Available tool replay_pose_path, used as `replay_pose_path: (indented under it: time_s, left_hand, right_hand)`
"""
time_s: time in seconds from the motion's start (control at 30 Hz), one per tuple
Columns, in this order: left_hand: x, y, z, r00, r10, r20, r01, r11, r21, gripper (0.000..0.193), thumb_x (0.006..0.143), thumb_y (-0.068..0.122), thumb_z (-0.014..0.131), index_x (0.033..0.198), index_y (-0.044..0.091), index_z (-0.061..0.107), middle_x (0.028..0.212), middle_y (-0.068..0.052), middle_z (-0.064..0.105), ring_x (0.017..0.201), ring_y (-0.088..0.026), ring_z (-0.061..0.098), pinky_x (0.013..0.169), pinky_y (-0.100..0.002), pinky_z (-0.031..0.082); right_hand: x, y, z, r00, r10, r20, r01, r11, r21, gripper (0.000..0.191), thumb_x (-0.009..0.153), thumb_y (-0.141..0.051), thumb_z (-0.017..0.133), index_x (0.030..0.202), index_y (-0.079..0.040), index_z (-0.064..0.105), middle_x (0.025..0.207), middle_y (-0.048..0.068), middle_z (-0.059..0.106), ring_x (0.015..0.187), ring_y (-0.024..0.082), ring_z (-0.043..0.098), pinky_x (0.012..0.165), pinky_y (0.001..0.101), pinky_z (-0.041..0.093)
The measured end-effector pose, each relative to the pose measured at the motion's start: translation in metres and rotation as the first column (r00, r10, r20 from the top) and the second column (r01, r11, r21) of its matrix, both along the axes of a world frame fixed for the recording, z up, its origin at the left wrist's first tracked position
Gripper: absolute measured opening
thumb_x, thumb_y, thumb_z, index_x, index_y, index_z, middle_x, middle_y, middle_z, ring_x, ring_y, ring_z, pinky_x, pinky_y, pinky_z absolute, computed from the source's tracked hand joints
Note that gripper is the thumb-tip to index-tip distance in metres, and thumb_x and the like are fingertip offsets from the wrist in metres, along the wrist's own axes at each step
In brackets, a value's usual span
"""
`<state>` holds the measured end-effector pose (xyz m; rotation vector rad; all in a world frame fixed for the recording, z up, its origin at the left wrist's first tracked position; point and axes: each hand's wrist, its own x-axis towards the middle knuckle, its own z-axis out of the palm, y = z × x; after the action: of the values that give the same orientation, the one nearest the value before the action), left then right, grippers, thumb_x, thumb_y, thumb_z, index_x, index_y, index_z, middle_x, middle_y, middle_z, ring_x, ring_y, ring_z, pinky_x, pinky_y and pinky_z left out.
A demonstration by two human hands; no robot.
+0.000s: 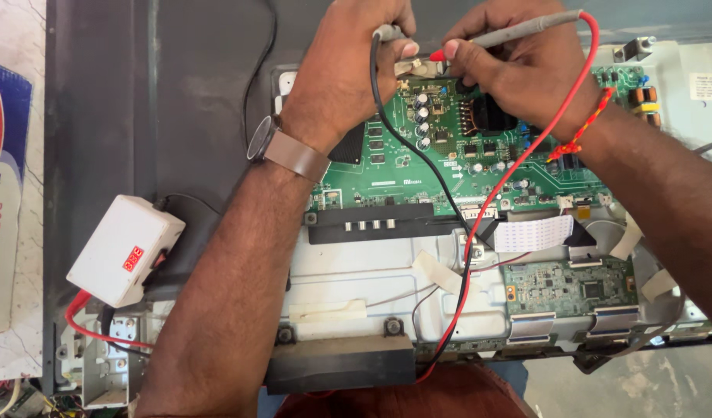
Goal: The person tests a television mainboard with a multimeter. They hold the red and black probes, touch them to points on the green circuit board mounted in the TV chassis, reposition the probes on different components, and at the end hold the probes while looking at the board.
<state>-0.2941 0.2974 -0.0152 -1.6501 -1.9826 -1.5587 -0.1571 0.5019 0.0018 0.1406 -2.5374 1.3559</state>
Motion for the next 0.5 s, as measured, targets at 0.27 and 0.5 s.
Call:
replay_pose_path:
  time_s: [0.27,0.5]
  left_hand:
    - [0.0034,-0.0033,0.0061,0.994,-0.010,-0.107,0.011,1.000,0.005,0.020,0.099,0.000,0.073,0.106,0.002,0.054,0.097,-0.016,0.058,0.090,-0.038,0.059,0.078,-0.049,0.045]
    - [0.0072,-0.0013,0.0051,0.992,0.011,-0.128,-0.018,0.998,-0.057,0.018,0.101,0.003,0.071,0.108,0.004,0.054,0.101,-0.014,0.060,0.097,-0.038,0.061,0.081,-0.049,0.047]
  right_hand:
    - [0.0014,-0.0001,0.0012,0.999,0.034,-0.030,-0.034,0.999,-0.003,0.009,0.113,-0.007,0.068,0.112,0.002,0.068,0.095,0.005,0.071,0.084,0.008,0.066,0.071,0.0232,0.054]
    - [0.0014,-0.0013,0.0020,0.999,0.007,-0.031,-0.005,0.999,0.048,0.008,0.113,-0.007,0.069,0.111,0.001,0.070,0.093,0.003,0.070,0.083,0.005,0.064,0.068,0.0219,0.051]
